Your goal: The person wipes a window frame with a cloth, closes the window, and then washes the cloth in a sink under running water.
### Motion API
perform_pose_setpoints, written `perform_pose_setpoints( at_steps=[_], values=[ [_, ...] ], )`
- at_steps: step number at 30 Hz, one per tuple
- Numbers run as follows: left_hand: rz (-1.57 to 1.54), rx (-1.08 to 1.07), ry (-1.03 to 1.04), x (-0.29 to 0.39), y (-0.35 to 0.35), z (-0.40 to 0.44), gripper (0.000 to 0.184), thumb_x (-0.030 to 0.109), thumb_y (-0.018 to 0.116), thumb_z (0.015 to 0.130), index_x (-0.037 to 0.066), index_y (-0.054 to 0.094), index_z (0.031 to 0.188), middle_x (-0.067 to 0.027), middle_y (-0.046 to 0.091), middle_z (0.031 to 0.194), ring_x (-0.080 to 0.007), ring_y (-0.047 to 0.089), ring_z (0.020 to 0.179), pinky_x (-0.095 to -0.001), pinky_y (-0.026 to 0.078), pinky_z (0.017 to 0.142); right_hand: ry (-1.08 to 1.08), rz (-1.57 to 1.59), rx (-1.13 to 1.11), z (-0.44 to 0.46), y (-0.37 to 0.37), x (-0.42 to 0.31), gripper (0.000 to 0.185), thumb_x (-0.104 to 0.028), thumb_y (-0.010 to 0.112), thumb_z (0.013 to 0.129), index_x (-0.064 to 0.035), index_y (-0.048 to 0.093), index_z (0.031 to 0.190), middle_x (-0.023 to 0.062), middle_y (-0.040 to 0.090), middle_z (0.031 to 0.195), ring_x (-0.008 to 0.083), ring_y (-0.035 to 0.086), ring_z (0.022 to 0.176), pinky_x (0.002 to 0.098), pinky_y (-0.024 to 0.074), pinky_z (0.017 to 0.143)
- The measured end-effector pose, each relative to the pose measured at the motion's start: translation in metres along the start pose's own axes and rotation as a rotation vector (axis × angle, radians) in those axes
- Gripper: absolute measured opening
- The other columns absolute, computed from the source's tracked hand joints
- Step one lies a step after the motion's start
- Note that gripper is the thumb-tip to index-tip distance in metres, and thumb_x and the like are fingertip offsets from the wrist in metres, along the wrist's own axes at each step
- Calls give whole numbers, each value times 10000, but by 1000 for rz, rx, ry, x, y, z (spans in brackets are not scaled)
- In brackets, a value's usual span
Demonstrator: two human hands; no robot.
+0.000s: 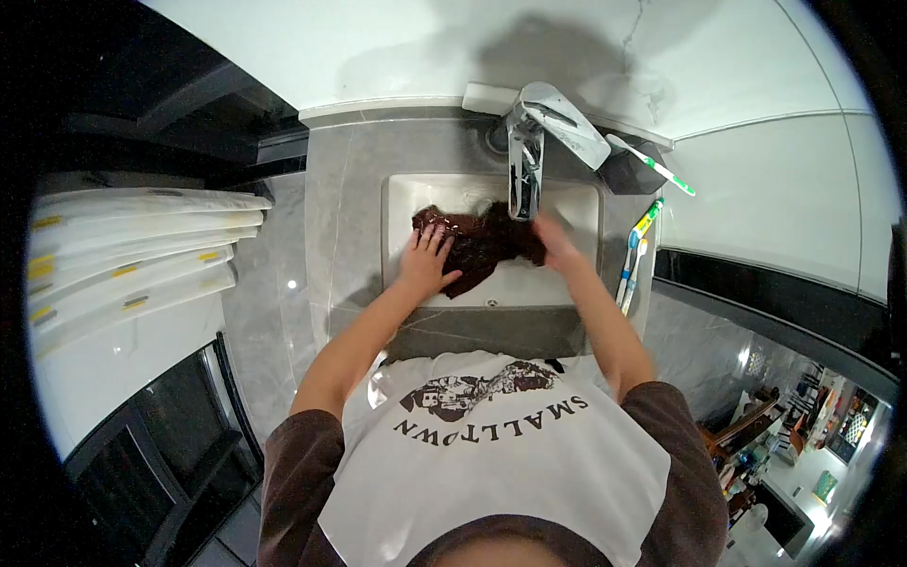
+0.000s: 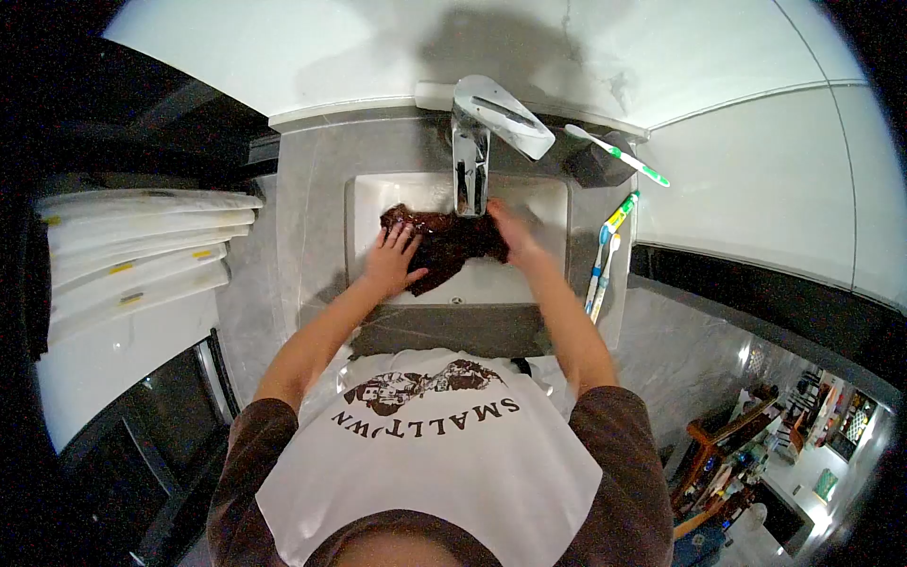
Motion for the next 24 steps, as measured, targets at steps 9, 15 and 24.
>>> perform_pose_setpoints(
  at_steps=[9, 15, 24],
  values=[
    [219, -386, -166, -1, -26, -3, 890, 679, 258, 732, 29, 125, 1326, -93, 89, 1396, -251, 18, 1290, -371, -22, 1032, -631, -1111, 67, 38, 114, 65, 251, -95, 470, 760, -33, 419, 998, 187, 492, 1002, 338, 536, 858, 397, 435, 713],
    [215, -272, -221, 0, -21, 0, 914, 721, 168, 722, 45, 91, 1333, -55, 71, 1401, -202, -7, 1291, -364, -24, 1031, -423, -1710, 307, 38, 58, 36, 152, -97, 396, 777, -53, 390, 922, 176, 537, 824, 326, 587, 655, 420, 475, 539],
    [175, -242, -220, 0, -19, 1, 898, 700, 190, 738, 40, 64, 1333, -65, 37, 1404, -199, -20, 1292, -360, -8, 1032, -165, -1721, 359, 28, 0, -6, 369, -149, 441, 782, -38, 438, 1134, 208, 550, 927, 326, 587, 751, 424, 468, 628]
  ],
)
Point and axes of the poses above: each hand's wrist, its own z-axis towards the middle knuckle, its own y-axis out of the palm, x = y × z, the point moved 2 cm from there along z, towards the middle knuckle
